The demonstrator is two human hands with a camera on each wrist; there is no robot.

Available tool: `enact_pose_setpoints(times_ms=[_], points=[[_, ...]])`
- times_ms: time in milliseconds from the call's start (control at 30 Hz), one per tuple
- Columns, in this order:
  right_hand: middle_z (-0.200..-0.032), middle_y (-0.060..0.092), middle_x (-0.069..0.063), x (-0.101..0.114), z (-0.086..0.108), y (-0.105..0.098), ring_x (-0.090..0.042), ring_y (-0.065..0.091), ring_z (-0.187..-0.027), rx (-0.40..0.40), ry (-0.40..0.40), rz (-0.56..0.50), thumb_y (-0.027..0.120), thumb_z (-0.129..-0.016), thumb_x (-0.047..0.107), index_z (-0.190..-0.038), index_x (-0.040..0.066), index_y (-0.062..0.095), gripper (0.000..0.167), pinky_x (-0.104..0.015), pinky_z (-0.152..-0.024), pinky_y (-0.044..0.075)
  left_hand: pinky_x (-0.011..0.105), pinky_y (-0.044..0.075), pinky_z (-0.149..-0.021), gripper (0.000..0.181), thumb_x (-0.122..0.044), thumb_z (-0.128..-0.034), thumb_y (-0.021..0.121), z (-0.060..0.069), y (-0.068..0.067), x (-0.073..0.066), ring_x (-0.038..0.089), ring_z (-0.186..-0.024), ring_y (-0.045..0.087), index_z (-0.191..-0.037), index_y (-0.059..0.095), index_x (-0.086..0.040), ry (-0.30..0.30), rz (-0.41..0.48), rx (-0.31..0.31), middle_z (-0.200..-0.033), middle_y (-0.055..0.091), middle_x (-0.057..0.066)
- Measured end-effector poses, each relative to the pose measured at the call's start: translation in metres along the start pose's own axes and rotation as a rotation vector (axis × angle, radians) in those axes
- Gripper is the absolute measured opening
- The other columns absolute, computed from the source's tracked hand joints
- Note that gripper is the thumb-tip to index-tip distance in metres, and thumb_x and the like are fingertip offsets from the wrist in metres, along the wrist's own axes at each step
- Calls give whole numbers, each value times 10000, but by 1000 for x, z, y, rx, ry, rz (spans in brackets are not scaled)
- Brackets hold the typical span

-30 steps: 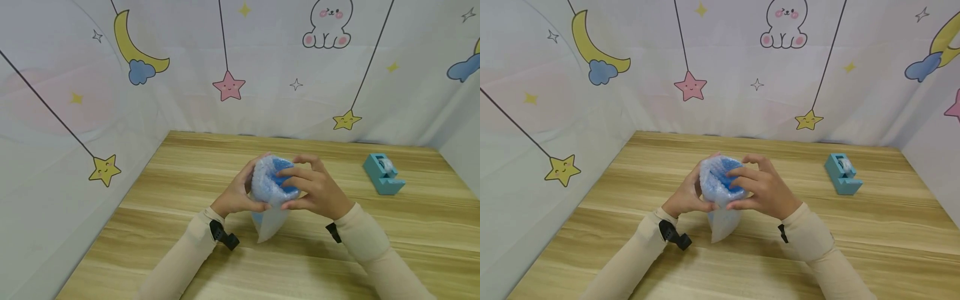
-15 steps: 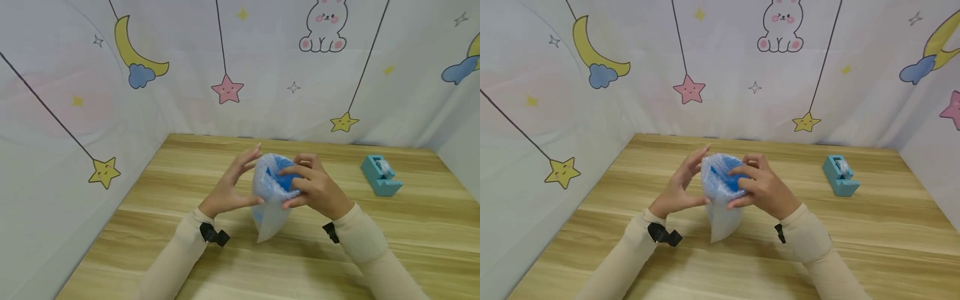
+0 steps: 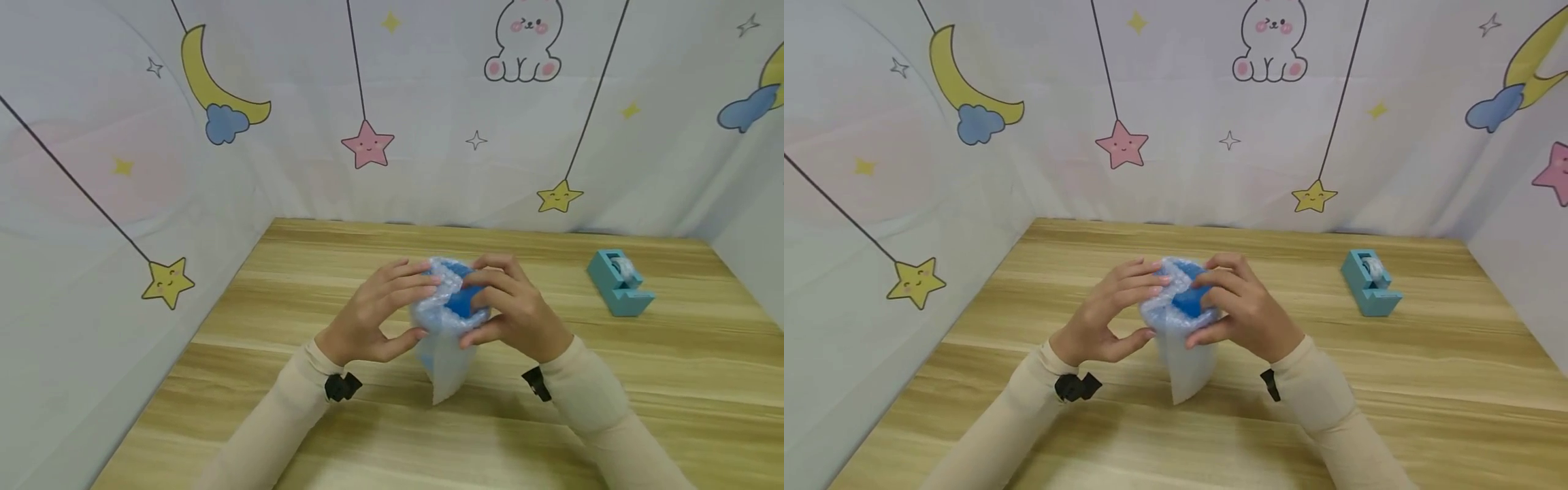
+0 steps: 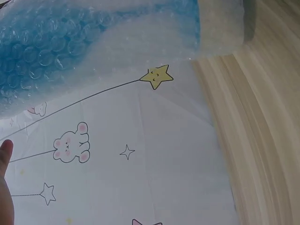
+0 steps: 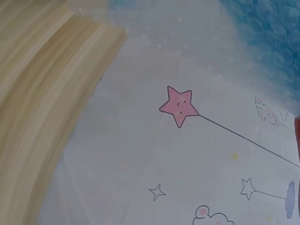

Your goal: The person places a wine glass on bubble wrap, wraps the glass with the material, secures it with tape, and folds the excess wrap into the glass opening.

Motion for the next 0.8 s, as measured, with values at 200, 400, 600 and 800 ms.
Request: enact_pose_setpoints(times_ms=[200, 400, 600, 800], points=[[-1244, 468, -206, 0, 11, 10, -241, 475, -1203, -67, 218, -258, 703, -785, 447, -955, -94, 530, 593, -215, -1027, 426, 469, 414, -1059, 280, -201, -934, 630, 4, 2, 1, 323, -1196, 559, -1129, 595, -2, 16, -19, 50, -1162, 644, 140], [-1468, 384, -192, -2, 23, 21, -207, 390, -1362, -78, 414, -558, 740, -791, 338, -1427, -157, 248, 944, -243, -1090, 369, 416, 461, -1019, 164, -122, -931, 631, 4, 4, 1, 288, -1113, 610, -1046, 611, -7, 22, -36, 72, -1079, 665, 122], [-1550, 230, -243, -1, 35, 25, -77, 356, -1372, 22, 689, -687, 723, -768, 488, -1544, 51, 123, 1074, -176, -1077, 350, 410, 455, -1028, 126, -73, -891, 678, 3, 5, -1, 242, -1065, 610, -991, 622, -23, 1, -58, 116, -1025, 664, 94], [-1509, 290, -207, -3, 40, 23, -89, 429, -1264, 145, 868, -731, 838, -717, 378, -1536, 99, 181, 1086, -205, -983, 437, 397, 457, -1026, 143, -89, -871, 707, 2, 6, 0, 218, -1039, 598, -977, 624, -42, 7, -72, 181, -1000, 665, 73]])
Point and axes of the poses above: each hand's wrist, its own z-axis away from the middle knuckle, its own y-axis out of the palm, x = y × z, the point moved 1 cm from there along -z, towards the middle knuckle
